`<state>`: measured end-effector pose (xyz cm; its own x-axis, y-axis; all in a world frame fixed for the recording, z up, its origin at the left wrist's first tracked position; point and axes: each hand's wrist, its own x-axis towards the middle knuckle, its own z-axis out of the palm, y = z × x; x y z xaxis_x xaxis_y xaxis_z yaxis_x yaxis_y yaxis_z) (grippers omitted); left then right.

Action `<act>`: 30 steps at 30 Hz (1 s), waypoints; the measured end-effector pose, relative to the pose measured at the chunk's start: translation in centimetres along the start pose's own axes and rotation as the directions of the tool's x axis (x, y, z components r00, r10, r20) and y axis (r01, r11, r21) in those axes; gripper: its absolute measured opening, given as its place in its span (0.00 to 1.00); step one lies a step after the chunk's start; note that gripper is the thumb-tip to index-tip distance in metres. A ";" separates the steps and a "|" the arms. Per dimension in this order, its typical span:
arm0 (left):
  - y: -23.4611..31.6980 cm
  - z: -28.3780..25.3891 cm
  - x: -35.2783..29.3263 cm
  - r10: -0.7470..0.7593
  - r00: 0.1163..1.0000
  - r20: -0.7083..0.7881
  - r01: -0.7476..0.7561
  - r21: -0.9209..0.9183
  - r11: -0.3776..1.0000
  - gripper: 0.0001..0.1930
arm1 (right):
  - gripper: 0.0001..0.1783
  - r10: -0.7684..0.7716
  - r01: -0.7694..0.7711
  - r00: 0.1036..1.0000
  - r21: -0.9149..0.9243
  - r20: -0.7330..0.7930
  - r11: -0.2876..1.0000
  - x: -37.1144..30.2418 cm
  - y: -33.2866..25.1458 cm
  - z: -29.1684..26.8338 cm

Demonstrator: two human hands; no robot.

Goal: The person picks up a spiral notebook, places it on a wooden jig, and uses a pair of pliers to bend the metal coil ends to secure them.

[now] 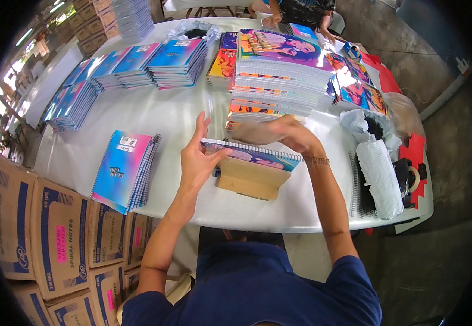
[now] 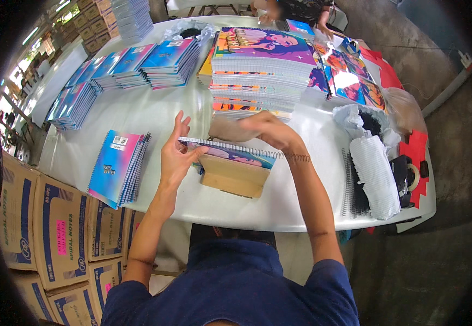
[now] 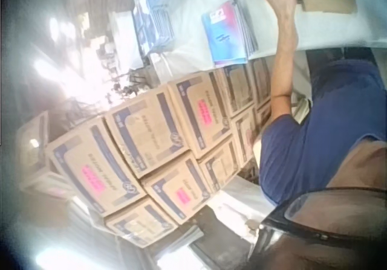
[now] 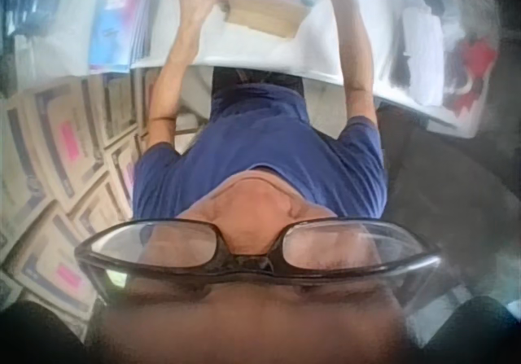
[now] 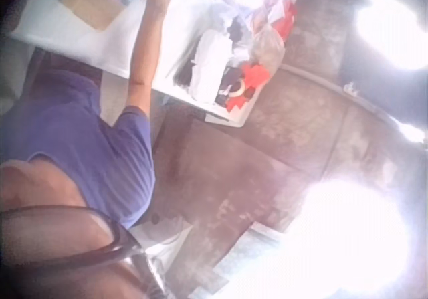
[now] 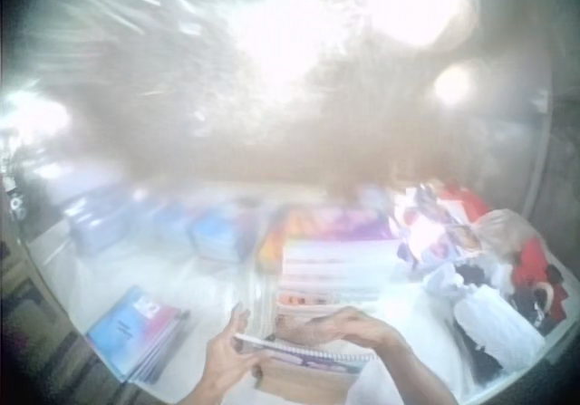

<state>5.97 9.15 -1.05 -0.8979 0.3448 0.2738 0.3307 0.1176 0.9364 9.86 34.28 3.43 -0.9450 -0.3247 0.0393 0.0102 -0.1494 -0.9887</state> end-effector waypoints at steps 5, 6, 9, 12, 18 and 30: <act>0.3 1.6 -0.5 -0.020 0.999 0.029 0.028 -0.322 0.946 0.55 | 0.24 0.132 -0.090 0.990 -0.518 0.044 0.851 1.0 0.7 -1.2; 0.5 1.7 -0.5 -0.047 0.999 0.026 0.053 -0.333 0.942 0.54 | 0.23 0.022 -0.021 1.000 -0.294 0.000 0.956 0.6 1.7 -2.3; -0.3 1.7 -0.4 -0.011 0.999 0.044 0.022 -0.271 0.962 0.54 | 0.23 -0.067 0.060 0.994 0.078 0.087 0.995 -0.9 1.1 -2.9; -0.3 1.7 -0.5 -0.024 0.999 0.039 0.037 -0.358 0.933 0.54 | 0.25 0.027 -0.029 1.000 -0.174 -0.016 0.984 -0.1 1.1 -2.2; -1.0 1.9 -0.7 0.031 0.999 -0.009 -0.032 -0.357 0.934 0.53 | 0.26 0.088 -0.063 0.996 -0.443 0.035 0.894 0.8 0.9 -1.4; -1.0 1.7 -0.6 -0.044 0.997 0.066 0.069 -0.459 0.886 0.46 | 0.28 0.034 -0.014 0.998 -0.337 0.054 0.941 1.1 0.2 -0.6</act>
<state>6.71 10.38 -2.54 -0.8904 0.3999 0.2175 0.0976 -0.2990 0.9493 8.62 34.42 3.17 -0.9251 -0.3794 0.0134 -0.0873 0.1784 -0.9801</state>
